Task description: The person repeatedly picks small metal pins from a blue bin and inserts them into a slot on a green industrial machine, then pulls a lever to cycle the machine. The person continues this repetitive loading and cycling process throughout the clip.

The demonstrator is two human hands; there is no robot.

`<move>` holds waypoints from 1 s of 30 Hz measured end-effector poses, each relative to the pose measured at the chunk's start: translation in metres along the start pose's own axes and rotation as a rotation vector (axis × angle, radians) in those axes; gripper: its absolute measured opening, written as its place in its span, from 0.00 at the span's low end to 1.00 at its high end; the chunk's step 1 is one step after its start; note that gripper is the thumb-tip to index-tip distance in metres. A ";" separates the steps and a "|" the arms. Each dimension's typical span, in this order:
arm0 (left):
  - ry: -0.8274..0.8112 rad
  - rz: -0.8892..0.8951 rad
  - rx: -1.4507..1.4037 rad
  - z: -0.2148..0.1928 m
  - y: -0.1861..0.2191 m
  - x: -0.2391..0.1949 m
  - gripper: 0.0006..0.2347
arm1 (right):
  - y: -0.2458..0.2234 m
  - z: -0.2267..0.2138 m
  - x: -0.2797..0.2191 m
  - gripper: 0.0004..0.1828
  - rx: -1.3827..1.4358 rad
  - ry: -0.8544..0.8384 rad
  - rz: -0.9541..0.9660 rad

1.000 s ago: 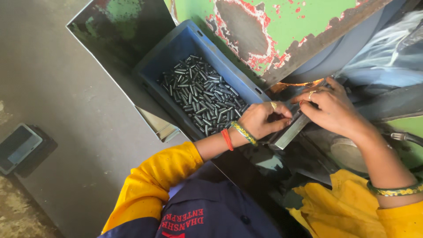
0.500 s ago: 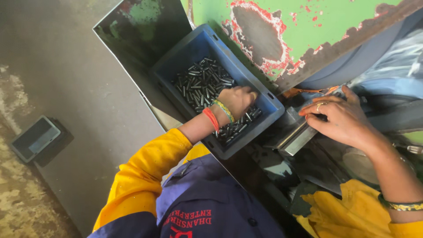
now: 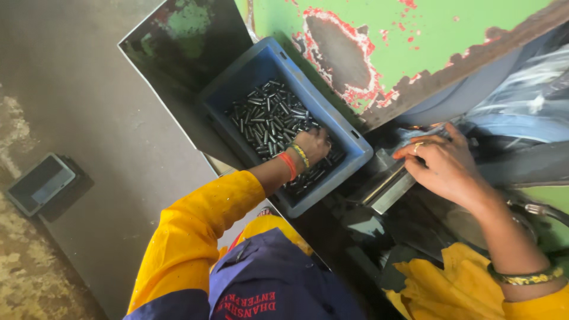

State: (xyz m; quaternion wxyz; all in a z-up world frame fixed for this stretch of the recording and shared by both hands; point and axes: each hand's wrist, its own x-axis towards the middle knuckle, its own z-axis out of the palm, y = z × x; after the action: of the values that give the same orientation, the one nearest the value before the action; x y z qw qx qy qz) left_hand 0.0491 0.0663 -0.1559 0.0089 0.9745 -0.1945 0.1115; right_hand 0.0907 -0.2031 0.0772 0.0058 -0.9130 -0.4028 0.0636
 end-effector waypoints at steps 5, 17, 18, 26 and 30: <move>0.155 -0.160 -0.588 -0.070 -0.012 -0.018 0.15 | -0.006 -0.005 0.001 0.11 0.031 0.043 -0.013; -0.067 -0.336 -1.560 -0.170 0.082 0.013 0.11 | -0.001 -0.005 0.000 0.15 0.006 -0.040 0.024; -0.070 -0.339 -1.560 -0.168 0.081 0.017 0.10 | 0.000 -0.007 0.002 0.17 0.037 -0.058 0.026; 0.144 -0.119 -1.180 -0.165 0.070 0.027 0.11 | 0.006 -0.003 -0.003 0.28 -0.003 -0.128 -0.017; 0.142 -0.143 -0.485 -0.174 0.035 0.009 0.12 | 0.013 0.005 -0.001 0.20 0.004 -0.132 -0.053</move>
State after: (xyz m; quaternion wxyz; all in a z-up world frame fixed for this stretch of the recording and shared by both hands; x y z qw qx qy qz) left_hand 0.0071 0.0408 0.0147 0.2638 0.9448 -0.1452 0.1289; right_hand 0.0992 -0.2127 0.0715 -0.0173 -0.8959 -0.4262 0.1241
